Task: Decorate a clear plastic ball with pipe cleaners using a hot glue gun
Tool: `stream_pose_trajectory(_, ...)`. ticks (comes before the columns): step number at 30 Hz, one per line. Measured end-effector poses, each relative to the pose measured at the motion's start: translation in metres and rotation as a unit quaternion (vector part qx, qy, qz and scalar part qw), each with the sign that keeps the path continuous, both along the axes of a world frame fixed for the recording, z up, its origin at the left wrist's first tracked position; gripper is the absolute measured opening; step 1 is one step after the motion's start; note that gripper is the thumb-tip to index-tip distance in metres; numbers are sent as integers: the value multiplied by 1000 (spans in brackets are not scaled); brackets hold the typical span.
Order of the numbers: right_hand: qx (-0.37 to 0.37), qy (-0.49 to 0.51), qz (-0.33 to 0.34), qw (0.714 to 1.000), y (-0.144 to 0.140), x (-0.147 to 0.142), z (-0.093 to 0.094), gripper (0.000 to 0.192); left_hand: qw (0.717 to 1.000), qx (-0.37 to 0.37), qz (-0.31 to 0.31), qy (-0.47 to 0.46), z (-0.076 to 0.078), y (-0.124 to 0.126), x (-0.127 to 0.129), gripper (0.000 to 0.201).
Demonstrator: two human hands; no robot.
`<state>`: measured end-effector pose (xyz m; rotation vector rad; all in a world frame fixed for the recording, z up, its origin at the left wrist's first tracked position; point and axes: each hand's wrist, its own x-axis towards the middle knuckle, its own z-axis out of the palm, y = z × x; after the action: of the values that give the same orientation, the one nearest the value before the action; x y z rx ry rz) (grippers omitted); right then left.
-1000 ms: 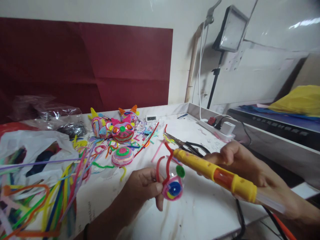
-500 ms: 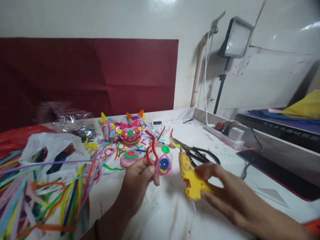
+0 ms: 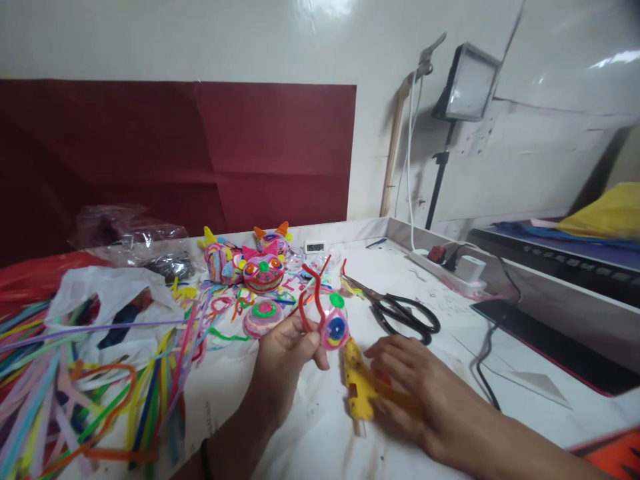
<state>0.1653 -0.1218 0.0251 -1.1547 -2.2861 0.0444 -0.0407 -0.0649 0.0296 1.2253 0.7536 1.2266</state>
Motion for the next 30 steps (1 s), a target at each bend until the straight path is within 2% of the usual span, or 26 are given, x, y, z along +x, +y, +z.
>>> stream_pose_trajectory(2,-7,64,-6,998,1,-2,14,10,1000,1,3,13,0,-1,1,9)
stream_pose_trajectory(6,41,172,-27,984,11,-15,47,6,999,-4,15,49,2,-5,3,8)
stream_pose_trajectory(9,10,186,-34,982,23,-25,67,11,998,-3,5,67,3,-5,3,9)
stream_pose_trajectory(12,-43,179,-25,983,34,-31,77,10,997,-5,-16,81,3,-5,3,9)
stream_pose_trajectory(16,-90,166,-13,982,44,-31,76,9,996,-8,-23,89,3,-4,3,11)
stream_pose_trajectory(21,-150,196,19,969,51,-28,71,14,996,-9,-23,84,-3,-1,5,11)
stream_pose_trajectory(30,-128,187,41,973,53,-25,65,16,995,-6,-43,95,-2,-5,3,10)
